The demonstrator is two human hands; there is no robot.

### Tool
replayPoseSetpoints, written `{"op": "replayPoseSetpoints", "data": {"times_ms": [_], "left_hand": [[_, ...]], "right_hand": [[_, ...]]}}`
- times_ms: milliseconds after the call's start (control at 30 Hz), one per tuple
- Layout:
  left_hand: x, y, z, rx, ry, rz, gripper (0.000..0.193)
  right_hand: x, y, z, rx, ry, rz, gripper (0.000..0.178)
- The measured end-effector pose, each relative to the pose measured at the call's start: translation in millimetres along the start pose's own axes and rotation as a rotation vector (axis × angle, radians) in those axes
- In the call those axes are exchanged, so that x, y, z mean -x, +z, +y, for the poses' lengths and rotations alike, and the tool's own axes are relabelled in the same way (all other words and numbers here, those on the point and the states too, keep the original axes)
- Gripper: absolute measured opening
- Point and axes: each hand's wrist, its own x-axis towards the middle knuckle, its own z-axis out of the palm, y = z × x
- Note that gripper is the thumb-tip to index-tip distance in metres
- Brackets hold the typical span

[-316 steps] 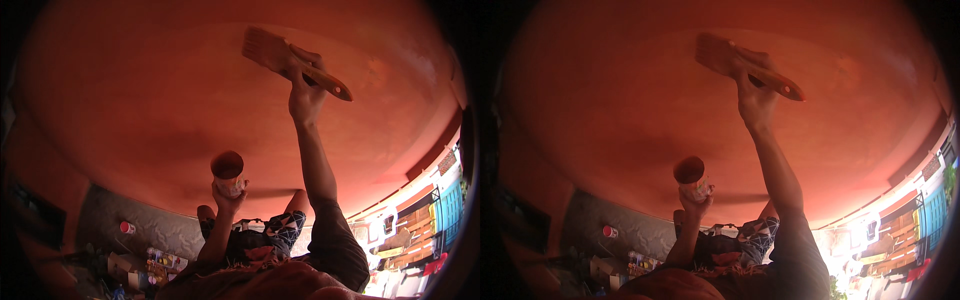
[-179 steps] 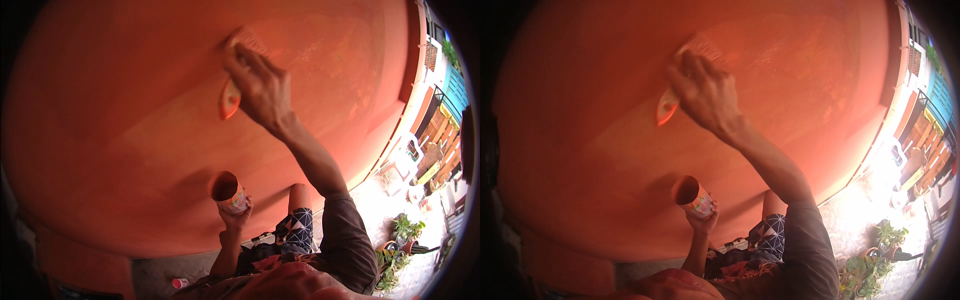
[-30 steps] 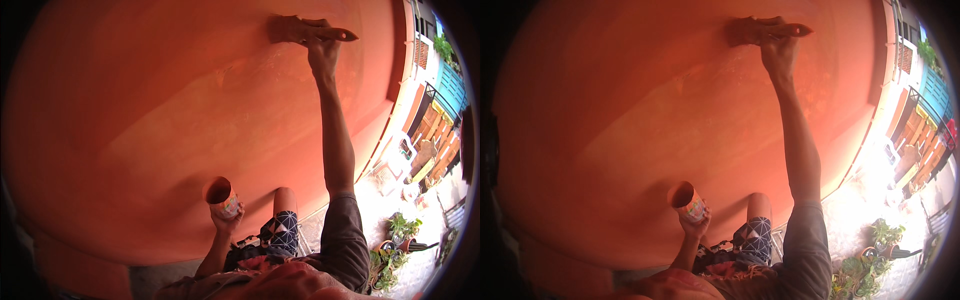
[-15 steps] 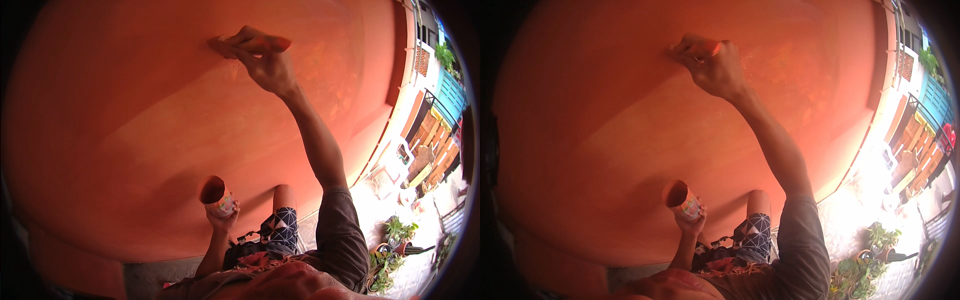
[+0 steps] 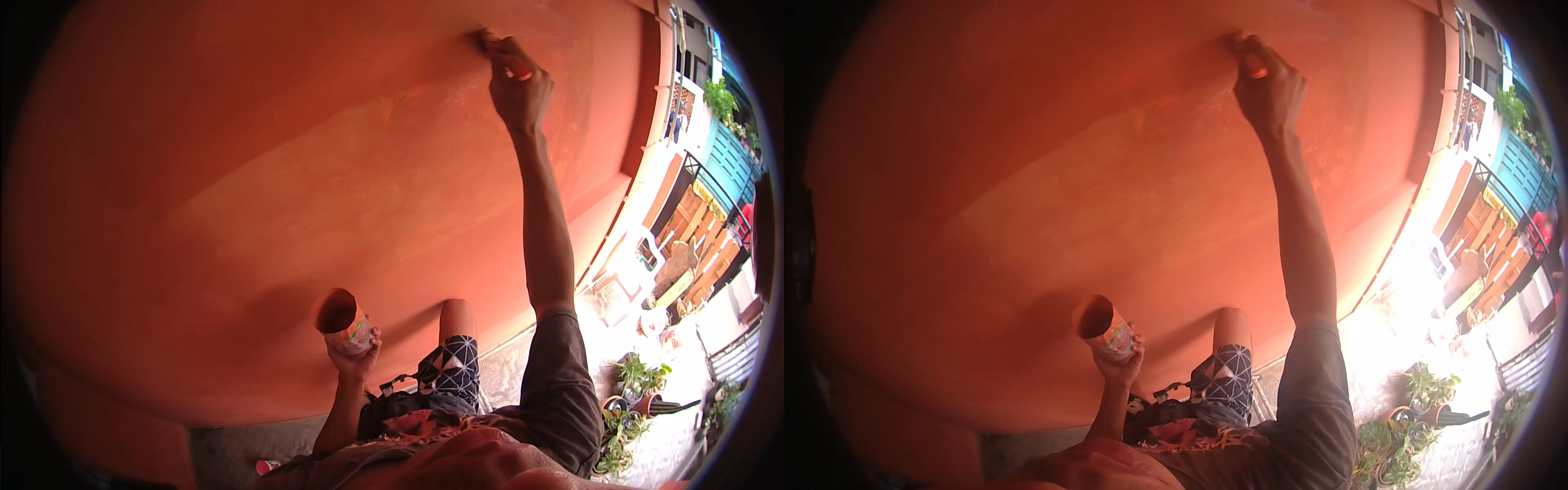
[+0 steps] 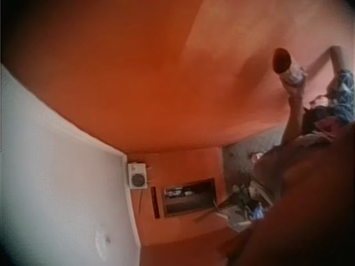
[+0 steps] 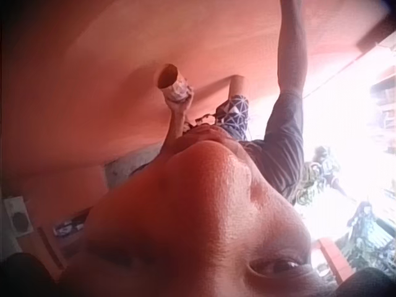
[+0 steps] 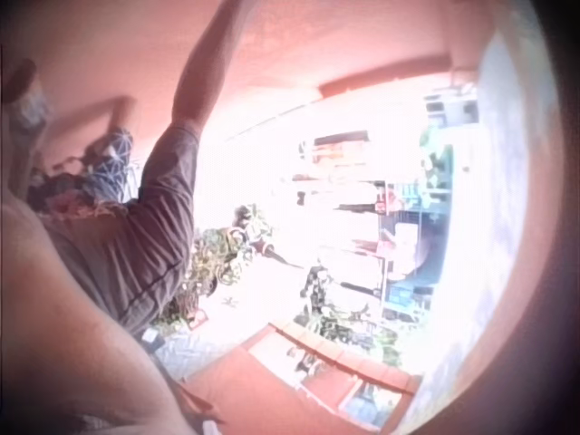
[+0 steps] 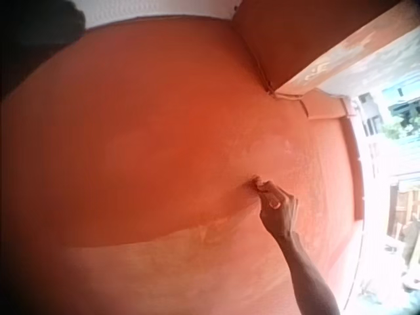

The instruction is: The person paints a ceiling with red paint using a brush and a small container. They repeatedly dip the brush into the container and apply paint in broad strokes across the ceiling surface.

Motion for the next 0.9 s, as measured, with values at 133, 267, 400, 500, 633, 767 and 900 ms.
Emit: {"op": "replayPoseSetpoints", "data": {"times_ms": [133, 267, 400, 500, 633, 767, 900], "left_hand": [[2.3, -0.4, 1.8, 0.017, 0.01, 0.003, 0.074], [4.1, -4.4, 2.2, 0.02, 0.024, 0.006, 0.075], [2.4, 3.7, -3.1, 0.032, 0.006, -0.061, 0.065], [4.2, 1.5, -2.0, 0.032, 0.016, -0.05, 0.065], [4.1, -4.5, 1.6, 0.028, 0.015, -0.051, 0.066], [4.5, -6.7, 4.0, 0.035, 0.025, -0.029, 0.067], [2.6, -4.1, 3.2, 0.034, 0.032, -0.039, 0.069]], "right_hand": [[22.6, 22.2, -84.9, -0.059, -0.275, -0.272, 0.019], [5.7, 6.2, -91.7, -0.667, 0.095, -0.468, 0.009], [-14.5, -1.5, 0.2, -0.647, 0.332, -0.302, 0.024], [-23.7, -19.2, 39.6, -0.438, 0.39, -0.226, 0.026], [-22.6, -10.6, 24.5, -0.422, 0.044, -0.023, 0.017], [12.0, -0.6, -34.6, -0.01, -0.45, -0.247, 0.034], [23.0, -9.4, -47.3, -0.28, -0.308, -0.493, 0.025]]}}
